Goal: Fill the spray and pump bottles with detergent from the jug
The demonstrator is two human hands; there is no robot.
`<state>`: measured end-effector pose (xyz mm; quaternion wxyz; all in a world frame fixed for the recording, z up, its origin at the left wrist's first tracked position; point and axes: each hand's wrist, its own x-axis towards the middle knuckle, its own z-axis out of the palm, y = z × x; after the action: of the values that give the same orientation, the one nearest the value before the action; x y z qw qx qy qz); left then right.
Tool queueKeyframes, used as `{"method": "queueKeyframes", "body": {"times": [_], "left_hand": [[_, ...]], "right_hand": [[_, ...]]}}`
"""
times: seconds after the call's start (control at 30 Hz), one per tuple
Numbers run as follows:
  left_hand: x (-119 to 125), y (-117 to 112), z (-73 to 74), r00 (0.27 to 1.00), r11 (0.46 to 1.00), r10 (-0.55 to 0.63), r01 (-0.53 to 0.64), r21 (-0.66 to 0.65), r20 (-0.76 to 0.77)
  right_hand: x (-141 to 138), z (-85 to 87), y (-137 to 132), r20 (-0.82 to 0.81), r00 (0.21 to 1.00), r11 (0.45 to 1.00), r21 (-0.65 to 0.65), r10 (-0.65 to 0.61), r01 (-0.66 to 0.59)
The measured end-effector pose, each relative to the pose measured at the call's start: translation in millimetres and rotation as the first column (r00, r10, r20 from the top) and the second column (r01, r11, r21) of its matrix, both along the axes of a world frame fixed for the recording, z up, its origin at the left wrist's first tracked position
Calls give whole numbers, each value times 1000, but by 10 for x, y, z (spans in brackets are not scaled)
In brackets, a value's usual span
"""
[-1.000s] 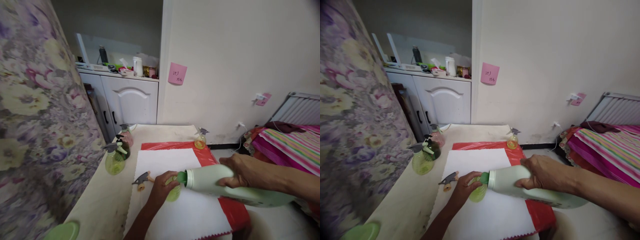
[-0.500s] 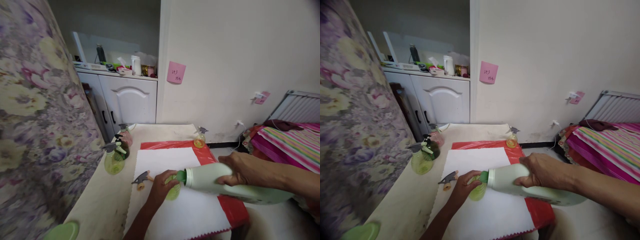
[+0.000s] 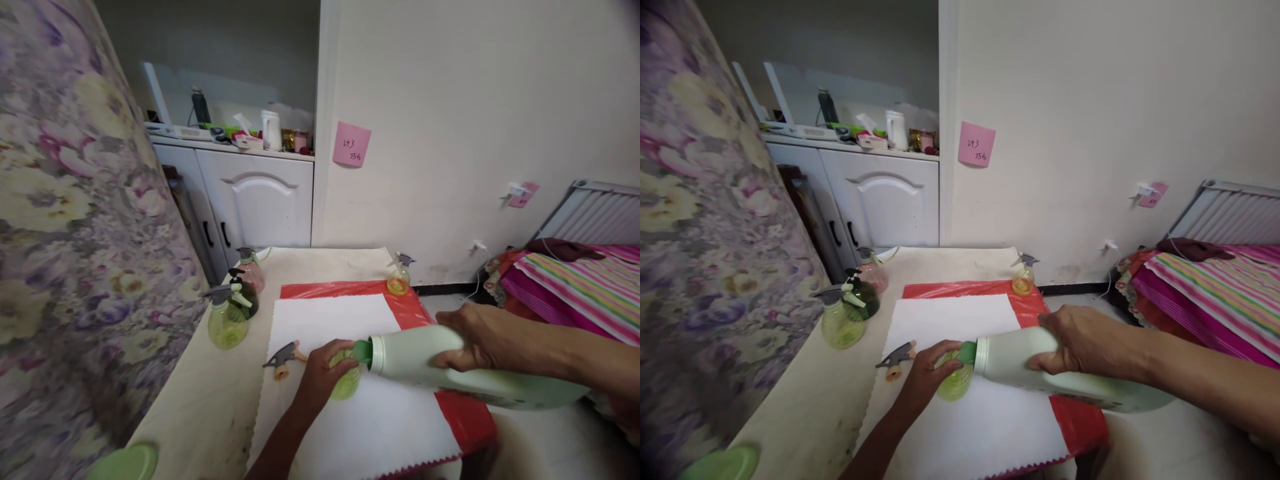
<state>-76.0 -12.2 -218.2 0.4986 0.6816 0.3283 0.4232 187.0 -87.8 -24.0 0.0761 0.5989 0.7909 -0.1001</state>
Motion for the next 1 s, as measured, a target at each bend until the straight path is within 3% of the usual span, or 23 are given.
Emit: {"method": "queueKeyframes", "body": {"times": [0.4, 0.8, 1.0], "left_hand": [[10, -10, 37, 1000, 1000, -1, 1, -9, 10], [10, -29, 51, 1000, 1000, -8, 8, -12, 12], [13, -31, 73, 1000, 1000, -4, 4, -6, 10]], "right_hand": [[40, -15, -1, 7, 999, 999, 18, 32, -32], [-84, 102, -15, -5, 999, 998, -45, -38, 38], [-46, 50, -22, -49, 998, 999, -12, -30, 29]]}}
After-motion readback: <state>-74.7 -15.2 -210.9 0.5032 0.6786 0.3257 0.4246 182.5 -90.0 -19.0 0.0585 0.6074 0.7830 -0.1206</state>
